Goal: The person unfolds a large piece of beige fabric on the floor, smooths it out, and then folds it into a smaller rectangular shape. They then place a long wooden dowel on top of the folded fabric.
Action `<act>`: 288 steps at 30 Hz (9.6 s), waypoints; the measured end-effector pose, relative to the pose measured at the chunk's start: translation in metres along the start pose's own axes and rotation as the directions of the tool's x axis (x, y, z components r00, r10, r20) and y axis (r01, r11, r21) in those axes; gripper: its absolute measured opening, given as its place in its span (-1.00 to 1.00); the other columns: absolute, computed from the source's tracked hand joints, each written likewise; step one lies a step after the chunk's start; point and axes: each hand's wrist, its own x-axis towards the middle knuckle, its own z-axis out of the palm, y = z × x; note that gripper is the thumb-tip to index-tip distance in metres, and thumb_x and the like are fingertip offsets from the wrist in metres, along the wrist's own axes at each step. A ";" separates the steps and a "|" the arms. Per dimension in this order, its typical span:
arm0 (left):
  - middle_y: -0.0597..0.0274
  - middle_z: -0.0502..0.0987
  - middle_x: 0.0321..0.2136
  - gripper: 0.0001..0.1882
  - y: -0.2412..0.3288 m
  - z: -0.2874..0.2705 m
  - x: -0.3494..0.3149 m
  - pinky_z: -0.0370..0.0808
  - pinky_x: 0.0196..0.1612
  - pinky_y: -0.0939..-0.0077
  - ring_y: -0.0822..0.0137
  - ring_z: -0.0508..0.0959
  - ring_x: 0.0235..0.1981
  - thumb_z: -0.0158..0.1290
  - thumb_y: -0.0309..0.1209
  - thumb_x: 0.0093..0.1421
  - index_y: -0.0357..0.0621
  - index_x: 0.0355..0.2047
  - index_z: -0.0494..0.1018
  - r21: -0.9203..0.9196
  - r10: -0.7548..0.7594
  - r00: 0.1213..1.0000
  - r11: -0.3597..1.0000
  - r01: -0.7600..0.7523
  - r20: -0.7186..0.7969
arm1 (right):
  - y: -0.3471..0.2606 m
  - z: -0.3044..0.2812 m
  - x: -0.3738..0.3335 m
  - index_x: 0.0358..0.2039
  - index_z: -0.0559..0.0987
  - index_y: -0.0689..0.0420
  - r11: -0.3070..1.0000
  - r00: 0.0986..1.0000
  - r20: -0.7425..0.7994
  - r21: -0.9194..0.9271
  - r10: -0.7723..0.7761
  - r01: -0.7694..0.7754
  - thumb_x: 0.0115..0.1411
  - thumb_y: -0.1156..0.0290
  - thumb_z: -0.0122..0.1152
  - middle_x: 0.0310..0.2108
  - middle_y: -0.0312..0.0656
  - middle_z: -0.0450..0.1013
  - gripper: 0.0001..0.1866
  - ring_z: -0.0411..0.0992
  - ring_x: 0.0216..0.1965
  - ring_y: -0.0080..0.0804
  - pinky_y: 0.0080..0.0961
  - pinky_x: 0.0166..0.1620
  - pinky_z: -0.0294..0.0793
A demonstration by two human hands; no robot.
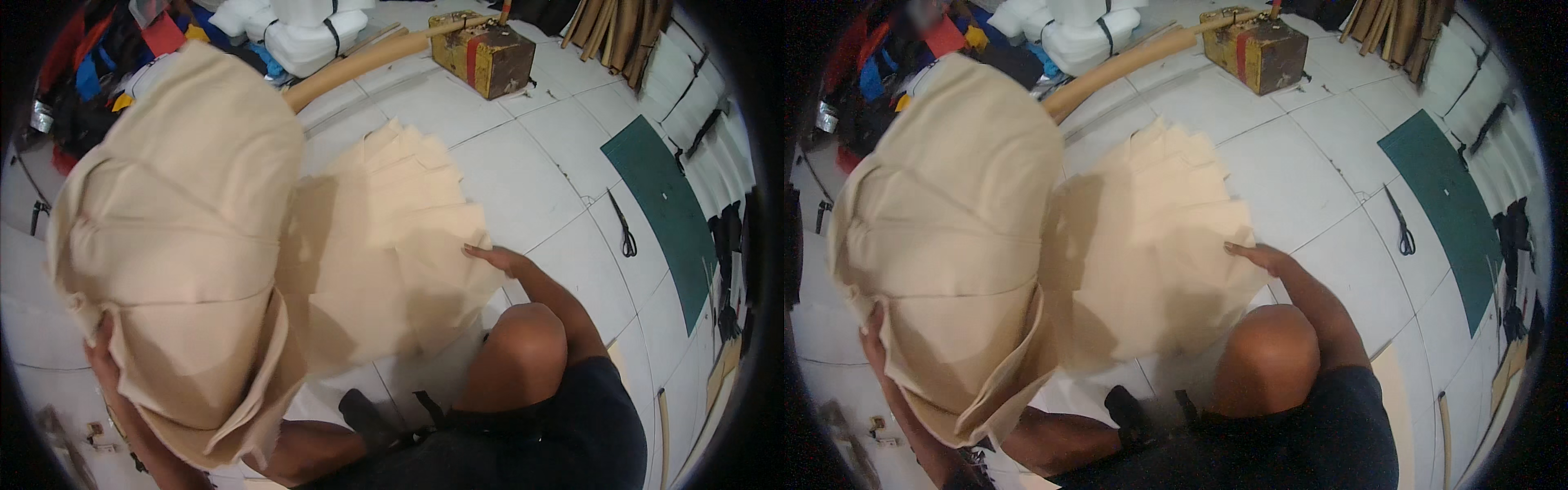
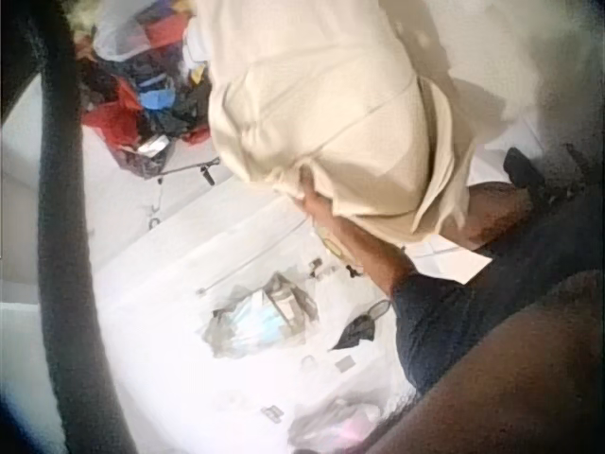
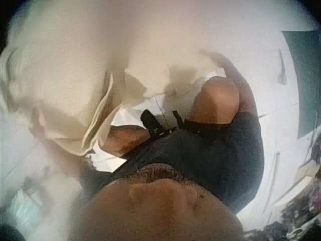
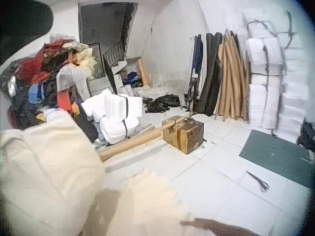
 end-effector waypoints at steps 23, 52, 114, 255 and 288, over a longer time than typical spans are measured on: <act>0.07 0.54 -0.24 -0.40 0.120 0.057 0.075 0.45 -0.14 0.42 0.23 0.54 -0.28 0.20 -0.18 0.05 -0.36 0.01 0.41 -0.017 -0.021 0.984 1.000 0.018 -0.179 | 0.025 -0.146 -0.028 -0.22 0.55 0.42 0.911 0.679 -0.624 -0.374 -0.387 0.175 0.05 -0.06 0.20 -0.25 0.24 0.51 -0.34 0.50 -0.17 0.09 -0.22 -0.08 0.43; 0.02 -0.28 0.40 0.24 -0.391 -0.119 -0.331 -0.17 0.15 -0.52 -0.16 -0.16 0.36 -0.20 0.63 -0.20 0.24 0.39 -0.18 -0.399 -0.889 0.074 0.276 0.875 -0.452 | 0.125 -0.101 -0.036 0.29 0.13 0.27 1.000 0.377 -0.926 0.013 0.001 0.027 0.12 -0.30 0.09 0.26 0.10 0.15 0.00 0.21 0.23 -0.02 -0.24 0.23 0.24; 0.14 0.46 0.04 -0.31 -0.462 0.153 -0.038 0.44 0.06 0.13 0.13 0.48 0.02 0.02 0.12 0.18 -0.12 0.15 0.29 -0.553 -0.746 0.510 0.230 0.801 0.428 | -0.028 -0.081 0.126 0.25 0.17 -0.03 0.854 0.866 -0.500 0.439 -0.027 0.281 0.18 0.12 0.23 0.13 -0.18 0.30 -0.31 0.35 0.11 -0.22 -0.12 0.00 0.49; -0.16 0.22 0.17 -0.23 -0.133 0.775 0.149 0.22 0.25 0.18 -0.07 0.20 0.23 0.19 -0.09 0.06 -0.16 0.21 0.20 0.405 0.103 0.696 0.750 -0.524 0.710 | -0.059 -0.288 0.234 0.27 0.21 -0.03 0.707 0.249 -0.860 -0.509 -0.446 -0.492 0.24 -0.21 -0.13 0.31 0.04 0.00 -0.28 -0.12 0.36 0.09 0.24 0.30 -0.22; 0.01 0.58 -0.23 -0.57 -0.015 0.604 -0.088 0.48 -0.12 0.12 0.01 0.58 -0.17 0.16 -0.15 0.10 0.03 -0.05 0.37 0.781 -0.567 0.571 0.575 -0.243 0.594 | -0.069 -0.298 0.232 0.29 0.18 -0.11 0.720 0.279 -0.878 -0.478 -0.388 -0.503 0.21 -0.17 -0.03 0.35 -0.02 -0.04 -0.28 -0.17 0.38 0.07 0.20 0.32 -0.25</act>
